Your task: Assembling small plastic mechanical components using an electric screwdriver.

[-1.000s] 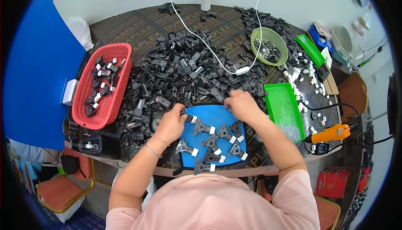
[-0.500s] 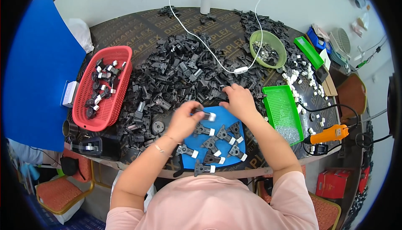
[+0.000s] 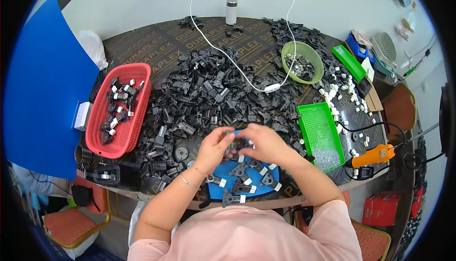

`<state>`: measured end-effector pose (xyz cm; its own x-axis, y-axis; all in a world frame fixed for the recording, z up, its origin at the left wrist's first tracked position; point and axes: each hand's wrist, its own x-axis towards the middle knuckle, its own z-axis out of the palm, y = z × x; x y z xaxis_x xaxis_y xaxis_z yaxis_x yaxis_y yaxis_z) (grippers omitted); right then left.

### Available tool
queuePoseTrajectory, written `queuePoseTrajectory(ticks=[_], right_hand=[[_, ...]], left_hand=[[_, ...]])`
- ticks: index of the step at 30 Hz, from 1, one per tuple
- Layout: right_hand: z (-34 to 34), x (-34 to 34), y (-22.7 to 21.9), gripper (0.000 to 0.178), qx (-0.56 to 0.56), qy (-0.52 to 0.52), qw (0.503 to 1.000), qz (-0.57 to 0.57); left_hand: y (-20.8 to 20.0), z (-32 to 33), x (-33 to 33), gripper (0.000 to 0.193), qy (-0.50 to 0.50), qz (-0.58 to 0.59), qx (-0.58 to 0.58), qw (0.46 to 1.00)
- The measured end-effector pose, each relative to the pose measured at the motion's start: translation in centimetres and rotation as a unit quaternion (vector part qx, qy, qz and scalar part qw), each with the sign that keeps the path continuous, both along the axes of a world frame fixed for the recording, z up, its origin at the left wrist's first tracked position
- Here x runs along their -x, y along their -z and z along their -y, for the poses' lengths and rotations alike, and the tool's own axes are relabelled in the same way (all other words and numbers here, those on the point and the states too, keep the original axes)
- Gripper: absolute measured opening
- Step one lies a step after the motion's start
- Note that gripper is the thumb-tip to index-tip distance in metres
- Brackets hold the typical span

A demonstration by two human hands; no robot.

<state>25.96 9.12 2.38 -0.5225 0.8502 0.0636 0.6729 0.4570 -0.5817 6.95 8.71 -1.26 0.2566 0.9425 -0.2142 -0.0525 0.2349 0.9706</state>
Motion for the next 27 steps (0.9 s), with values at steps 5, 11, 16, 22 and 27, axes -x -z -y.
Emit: queuePoseTrajectory(ticks=[5,11,16,22,27], right_hand=[[-6.3,-2.8,-0.8,0.023,0.015,0.155,0.987,-0.046],[-17.2,-8.5,2.8,0.017,-0.092,0.259,0.957,0.093],[-20.4,-6.7,3.8,0.041,0.062,0.181,0.956,0.223],[-18.7,-5.6,4.9,0.037,-0.054,0.198,0.933,0.294],[-18.3,-7.5,4.9,0.026,-0.105,0.216,0.966,0.1]], left_hand=[[-1.0,1.8,3.0,0.02,-0.031,0.103,0.095,0.99],[-1.2,3.3,4.7,0.019,-0.03,0.124,0.113,0.985],[-0.7,3.5,5.4,0.02,-0.055,0.145,0.108,0.982],[-0.4,3.0,5.6,0.025,-0.056,0.196,0.126,0.971],[-0.5,2.9,5.2,0.028,-0.058,0.226,0.134,0.963]])
